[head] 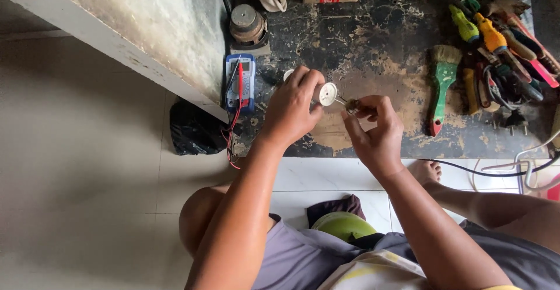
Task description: Disassembling an electric iron using a screwdriver and inspecting a lightbulb socket.
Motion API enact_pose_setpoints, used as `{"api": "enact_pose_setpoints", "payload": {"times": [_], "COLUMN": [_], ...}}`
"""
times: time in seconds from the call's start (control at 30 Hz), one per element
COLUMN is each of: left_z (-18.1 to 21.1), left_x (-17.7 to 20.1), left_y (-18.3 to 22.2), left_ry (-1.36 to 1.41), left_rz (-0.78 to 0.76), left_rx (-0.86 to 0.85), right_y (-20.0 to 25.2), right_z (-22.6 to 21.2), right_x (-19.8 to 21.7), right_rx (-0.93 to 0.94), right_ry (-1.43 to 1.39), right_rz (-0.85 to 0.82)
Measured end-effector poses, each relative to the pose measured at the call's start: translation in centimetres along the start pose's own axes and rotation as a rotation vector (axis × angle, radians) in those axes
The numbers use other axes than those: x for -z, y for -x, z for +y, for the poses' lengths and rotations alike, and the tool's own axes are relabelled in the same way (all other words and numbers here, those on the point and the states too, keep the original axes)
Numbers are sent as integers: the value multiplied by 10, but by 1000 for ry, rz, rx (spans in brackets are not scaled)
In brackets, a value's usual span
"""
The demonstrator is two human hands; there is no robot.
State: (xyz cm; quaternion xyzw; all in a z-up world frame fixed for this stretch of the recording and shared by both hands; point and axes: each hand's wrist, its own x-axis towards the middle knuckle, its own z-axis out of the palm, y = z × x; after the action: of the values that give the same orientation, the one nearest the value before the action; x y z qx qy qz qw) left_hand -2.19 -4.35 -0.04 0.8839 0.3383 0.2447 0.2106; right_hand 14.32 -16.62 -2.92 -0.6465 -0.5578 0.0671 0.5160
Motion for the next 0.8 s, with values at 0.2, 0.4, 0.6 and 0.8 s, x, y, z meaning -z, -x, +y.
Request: {"api": "enact_pose_setpoints", "payload": {"times": [0.2,0.4,0.6,0.8], "left_z": [0,6,7,6], "left_x": [-7,-2,-2,-1], "left_y": [2,1,0,1], "left_ry": [-17,-29,-13,-18], "left_rz": [-29,-46,-47,-42], "left_rx": [4,19,13,8], "right_y": [3,4,3,5], "right_z": [4,6,7,4], "right_x": [-1,-1,-1,-3], "right_rx": [-44,-37,-49,-45], "right_ry": [7,33,20,-6], "right_rz": [2,20,14,-8]}}
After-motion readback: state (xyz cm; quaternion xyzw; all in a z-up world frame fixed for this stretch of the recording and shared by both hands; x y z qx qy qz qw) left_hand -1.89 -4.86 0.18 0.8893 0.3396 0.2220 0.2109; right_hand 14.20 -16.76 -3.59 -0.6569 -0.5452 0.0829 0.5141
